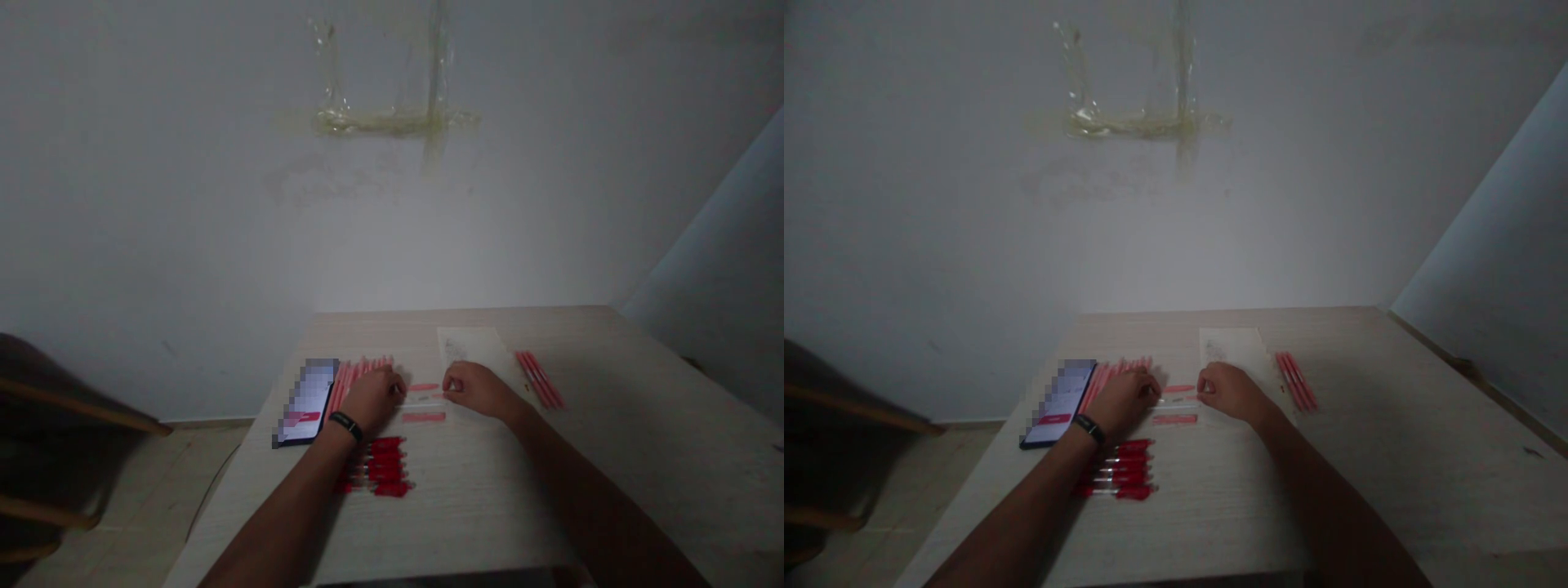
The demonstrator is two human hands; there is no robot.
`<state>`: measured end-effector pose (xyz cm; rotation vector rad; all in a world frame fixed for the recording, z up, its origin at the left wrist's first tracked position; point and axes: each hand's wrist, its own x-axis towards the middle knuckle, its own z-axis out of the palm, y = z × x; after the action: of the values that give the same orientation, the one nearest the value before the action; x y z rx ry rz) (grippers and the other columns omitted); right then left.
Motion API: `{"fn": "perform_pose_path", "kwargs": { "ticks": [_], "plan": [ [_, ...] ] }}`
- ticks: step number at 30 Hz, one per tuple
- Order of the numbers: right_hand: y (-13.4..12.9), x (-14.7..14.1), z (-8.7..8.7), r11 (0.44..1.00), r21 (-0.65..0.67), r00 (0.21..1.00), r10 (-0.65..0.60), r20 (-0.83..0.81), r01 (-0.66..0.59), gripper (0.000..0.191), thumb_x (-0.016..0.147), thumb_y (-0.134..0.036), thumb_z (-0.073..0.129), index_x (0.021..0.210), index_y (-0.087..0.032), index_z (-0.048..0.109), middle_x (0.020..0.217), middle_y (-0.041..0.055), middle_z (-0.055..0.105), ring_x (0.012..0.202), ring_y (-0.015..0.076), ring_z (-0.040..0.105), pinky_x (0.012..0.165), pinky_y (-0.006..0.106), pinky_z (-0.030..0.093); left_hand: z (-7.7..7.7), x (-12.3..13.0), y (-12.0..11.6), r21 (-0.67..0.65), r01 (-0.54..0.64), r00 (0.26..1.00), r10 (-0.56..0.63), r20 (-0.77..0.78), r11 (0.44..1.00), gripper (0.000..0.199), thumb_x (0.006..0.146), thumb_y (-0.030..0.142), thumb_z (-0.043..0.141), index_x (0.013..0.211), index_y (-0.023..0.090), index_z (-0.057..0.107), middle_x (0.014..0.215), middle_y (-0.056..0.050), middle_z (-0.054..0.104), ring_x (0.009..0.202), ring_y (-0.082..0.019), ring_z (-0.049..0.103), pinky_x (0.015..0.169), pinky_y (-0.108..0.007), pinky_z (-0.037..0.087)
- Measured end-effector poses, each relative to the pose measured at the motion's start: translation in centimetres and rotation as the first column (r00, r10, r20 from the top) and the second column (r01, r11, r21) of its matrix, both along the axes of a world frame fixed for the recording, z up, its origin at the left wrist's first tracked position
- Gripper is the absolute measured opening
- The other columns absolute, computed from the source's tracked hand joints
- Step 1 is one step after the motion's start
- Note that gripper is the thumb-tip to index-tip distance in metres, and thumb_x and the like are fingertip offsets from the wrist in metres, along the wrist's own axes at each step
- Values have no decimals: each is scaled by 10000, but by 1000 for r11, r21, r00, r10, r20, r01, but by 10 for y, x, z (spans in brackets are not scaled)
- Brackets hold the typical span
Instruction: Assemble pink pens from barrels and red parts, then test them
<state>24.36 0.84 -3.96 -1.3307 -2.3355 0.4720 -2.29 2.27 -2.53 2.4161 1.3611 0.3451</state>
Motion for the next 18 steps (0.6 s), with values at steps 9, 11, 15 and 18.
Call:
{"fn": "perform_pose_path", "kwargs": {
  "ticks": [9,11,15,18],
  "plan": [
    [0,-2,-2,1000,-10,1000,6,16,-6,69,810,-169,684,868,-198,710,813,7,646,737,137,561,673,229,358,-1,2,-1,1,-8,1000,9,-21,1000,177,841,198,570,882,193,742,964,-93,719,885,-214,650,815,-319,467],
    [-1,-2,-1,1000,-11,1000,4,18,-4,61,810,-167,681,858,-194,707,805,8,646,731,137,561,666,228,357,-2,2,0,-8,-13,1000,13,-24,1000,169,841,208,579,887,189,740,968,-95,718,886,-215,651,808,-317,465],
    [-1,-4,2,1000,-3,1000,-9,6,9,47,812,-161,671,841,-188,697,790,7,641,713,133,552,649,225,349,0,3,-2,5,-12,1000,12,-7,1000,166,845,209,573,878,185,734,963,-99,717,869,-214,650,790,-315,461],
    [-1,-5,4,1000,9,1000,-9,-9,9,56,813,-149,659,844,-186,689,790,5,640,716,134,552,653,225,352,5,5,-5,5,-21,1000,21,11,1000,161,848,213,577,877,186,733,953,-97,719,858,-215,651,783,-314,459]
  ]
}}
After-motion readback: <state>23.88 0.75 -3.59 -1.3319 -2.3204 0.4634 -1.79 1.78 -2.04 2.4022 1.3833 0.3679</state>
